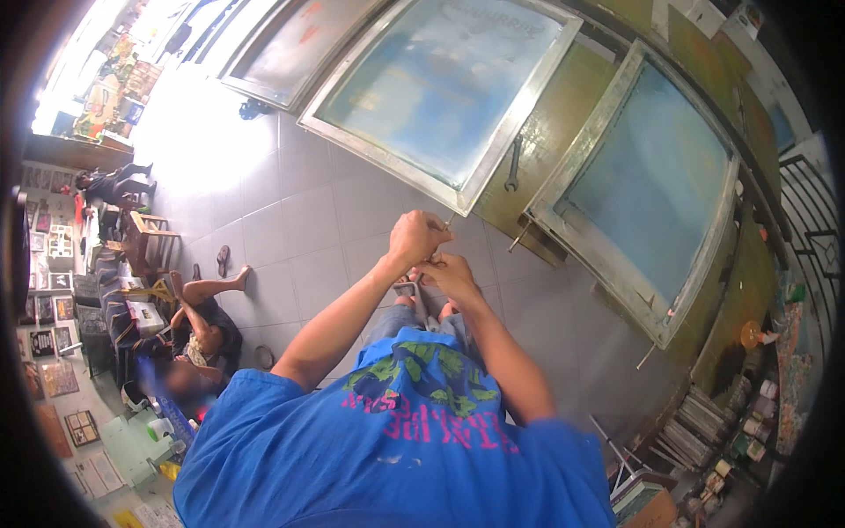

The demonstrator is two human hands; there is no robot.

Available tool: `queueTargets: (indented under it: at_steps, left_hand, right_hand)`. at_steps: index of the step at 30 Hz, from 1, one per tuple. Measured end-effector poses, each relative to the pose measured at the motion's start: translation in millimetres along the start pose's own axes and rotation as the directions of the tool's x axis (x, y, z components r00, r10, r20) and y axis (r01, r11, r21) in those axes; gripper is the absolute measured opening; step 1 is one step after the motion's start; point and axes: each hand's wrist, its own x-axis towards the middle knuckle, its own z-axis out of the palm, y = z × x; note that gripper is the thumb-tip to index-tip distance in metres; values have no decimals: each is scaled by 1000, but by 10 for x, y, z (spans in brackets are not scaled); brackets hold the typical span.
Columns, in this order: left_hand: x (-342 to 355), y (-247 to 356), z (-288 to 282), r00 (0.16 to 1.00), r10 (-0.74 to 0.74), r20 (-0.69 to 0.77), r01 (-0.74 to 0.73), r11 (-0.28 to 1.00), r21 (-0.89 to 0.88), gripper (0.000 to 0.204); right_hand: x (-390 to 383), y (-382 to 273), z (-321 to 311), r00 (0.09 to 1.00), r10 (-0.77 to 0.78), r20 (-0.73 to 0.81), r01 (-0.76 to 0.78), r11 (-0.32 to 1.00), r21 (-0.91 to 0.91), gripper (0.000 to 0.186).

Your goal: The person uses a hex key to adjust and tighten the mounting hardware on multiple screen printing frames positioned on a production table.

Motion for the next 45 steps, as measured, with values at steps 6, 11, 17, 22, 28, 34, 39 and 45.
queueTargets:
  at_steps: [6,11,17,22,28,34,39,45]
  left_hand:
    - [43,-81,2,998,53,-29,-54,998,-25,27]
    - [6,-56,-40,999,46,-21,-47,998,-48,26]
    - [141,-216,20,988,141,58,-137,989,-63,20]
    - [236,-436,80,978,129,164,-78,956,-283,20]
    - [16,-257,46,957,118,266,-89,989,-119,22]
    - [-58,-771,124,963,-124,-241,-83,710,-699,27]
    - [-138,-1331,-638,894,-409,-185,-2,407,-913,40]
    - [-373,-2684,-672,834,-495,-245,104,577,-810,47]
  right_hand:
    - [-57,20,143,1000,-5,-5,6,966,260,25]
    - [-137,7,4,995,-73,63,63,985,159,27]
    - [-123,-39,43,998,17,-60,-9,991,130,17]
    - [-33,37,266,983,45,-180,2,967,253,20]
    - [-79,239,247,997,19,-78,6,952,305,31]
    - [-61,524,40,922,-324,-212,92,717,-691,32]
    - [-51,617,-24,959,-177,-220,-131,411,-902,33]
    - [329,1270,-590,978,20,-209,-204,324,-924,39]
